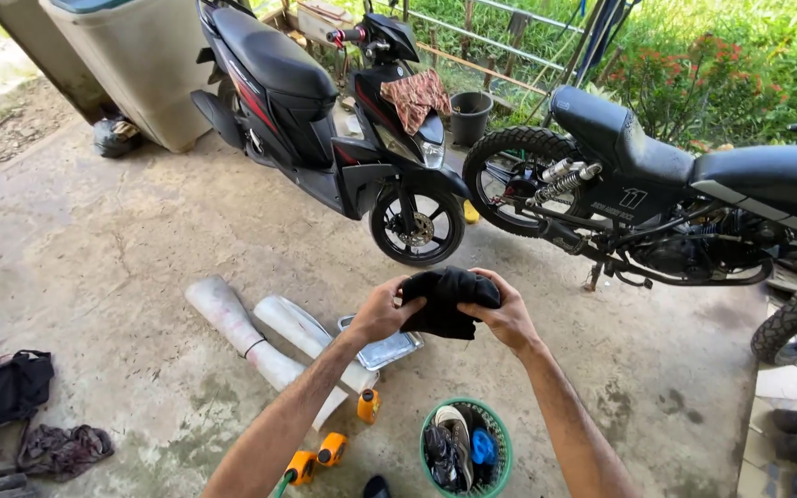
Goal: The recorder is repairing or cleaning motorcycle helmets and organizing tools in a workshop area.
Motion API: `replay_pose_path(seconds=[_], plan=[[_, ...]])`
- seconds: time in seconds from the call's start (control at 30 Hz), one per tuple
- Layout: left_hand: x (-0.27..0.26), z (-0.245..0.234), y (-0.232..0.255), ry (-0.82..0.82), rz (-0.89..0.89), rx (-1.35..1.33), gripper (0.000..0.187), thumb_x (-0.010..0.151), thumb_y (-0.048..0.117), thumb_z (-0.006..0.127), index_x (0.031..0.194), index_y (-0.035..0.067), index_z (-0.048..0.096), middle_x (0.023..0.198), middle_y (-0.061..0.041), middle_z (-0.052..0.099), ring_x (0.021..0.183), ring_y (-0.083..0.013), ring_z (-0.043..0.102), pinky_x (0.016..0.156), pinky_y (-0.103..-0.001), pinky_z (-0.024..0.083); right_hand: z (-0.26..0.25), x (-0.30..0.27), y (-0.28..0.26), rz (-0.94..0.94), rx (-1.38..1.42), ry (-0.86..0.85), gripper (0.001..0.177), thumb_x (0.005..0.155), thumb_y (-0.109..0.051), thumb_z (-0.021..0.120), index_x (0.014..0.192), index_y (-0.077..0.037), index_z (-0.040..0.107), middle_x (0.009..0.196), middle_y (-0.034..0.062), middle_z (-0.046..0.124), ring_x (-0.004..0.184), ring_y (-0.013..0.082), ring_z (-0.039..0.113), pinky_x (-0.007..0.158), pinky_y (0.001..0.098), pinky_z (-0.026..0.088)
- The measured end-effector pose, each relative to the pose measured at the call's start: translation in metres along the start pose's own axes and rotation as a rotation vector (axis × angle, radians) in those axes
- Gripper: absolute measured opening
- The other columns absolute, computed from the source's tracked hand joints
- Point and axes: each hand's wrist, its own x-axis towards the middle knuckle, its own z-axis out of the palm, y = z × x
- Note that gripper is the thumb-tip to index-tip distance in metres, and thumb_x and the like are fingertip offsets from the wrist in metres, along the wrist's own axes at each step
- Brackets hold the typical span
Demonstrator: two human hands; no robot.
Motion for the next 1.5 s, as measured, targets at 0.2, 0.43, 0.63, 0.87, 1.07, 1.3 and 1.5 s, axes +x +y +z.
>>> replay_pose_path(seconds=[0.2,0.43,0.63,0.87,1.07,1.3,1.5], plan=[[0.012,-0.022,-0.025,0.019,0.025,-0.027,0.035,0.093,0.018,0.075,0.125,0.007,0.069,0.113,-0.008,0.077,0.101,-0.0185,0.072,0.091,-0.035,0.057,0.02,0.019,-0.002,0.029,-0.052,0.012,0.064,0.074,-0.01,0.088,0.134,-0.013,0.064,0.116,0.0012,0.073,0.105,0.0149,0.07,0.096,0.0319,0.062],[0.03,-0.032,-0.027,0.0,-0.015,-0.059,0.036,0.092,0.019,0.074,0.126,0.008,0.068,0.112,-0.007,0.077,0.101,-0.017,0.073,0.09,-0.033,0.058,0.019,0.039,-0.004,-0.017,-0.08,0.005,0.065,0.075,-0.01,0.088,0.134,-0.013,0.063,0.119,0.0017,0.072,0.107,0.0141,0.069,0.097,0.031,0.061],[0.063,-0.036,-0.027,-0.019,0.005,0.01,0.039,0.089,0.018,0.076,0.126,0.007,0.068,0.113,-0.009,0.077,0.099,-0.0211,0.073,0.088,-0.035,0.059,0.002,0.068,-0.007,-0.047,-0.054,-0.014,0.061,0.077,-0.006,0.087,0.134,-0.011,0.065,0.12,0.001,0.071,0.108,0.0126,0.067,0.097,0.0308,0.059],[0.138,-0.025,-0.035,-0.08,0.007,0.075,0.034,0.091,0.019,0.076,0.122,0.007,0.069,0.111,-0.01,0.076,0.098,-0.0224,0.073,0.086,-0.036,0.06,-0.042,0.123,0.009,-0.037,-0.04,0.017,0.062,0.076,-0.005,0.087,0.134,-0.011,0.064,0.12,0.0018,0.071,0.108,0.0129,0.068,0.097,0.0304,0.059],[0.244,0.002,-0.053,-0.155,-0.047,-0.019,0.034,0.091,0.019,0.075,0.123,0.009,0.067,0.107,-0.007,0.076,0.094,-0.0181,0.073,0.083,-0.033,0.06,-0.1,0.198,0.025,0.0,-0.028,0.032,0.062,0.075,-0.007,0.087,0.133,-0.012,0.065,0.119,0.001,0.071,0.108,0.0132,0.069,0.095,0.0313,0.062],[0.378,0.022,-0.06,-0.16,-0.011,-0.051,0.033,0.091,0.017,0.077,0.121,0.008,0.069,0.099,-0.006,0.077,0.088,-0.0127,0.07,0.081,-0.031,0.058,-0.175,0.304,0.025,-0.036,0.025,0.022,0.063,0.076,-0.003,0.087,0.134,-0.009,0.065,0.122,0.0005,0.07,0.112,0.0118,0.065,0.097,0.0291,0.056],[0.471,0.031,-0.052,-0.152,-0.053,-0.017,0.03,0.091,0.017,0.078,0.118,0.008,0.07,0.092,-0.006,0.077,0.081,-0.0113,0.067,0.074,-0.03,0.057,-0.228,0.382,0.018,-0.04,0.049,0.0,0.061,0.077,0.0,0.086,0.134,-0.008,0.064,0.124,0.0004,0.07,0.114,0.0115,0.064,0.1,0.0285,0.053]])
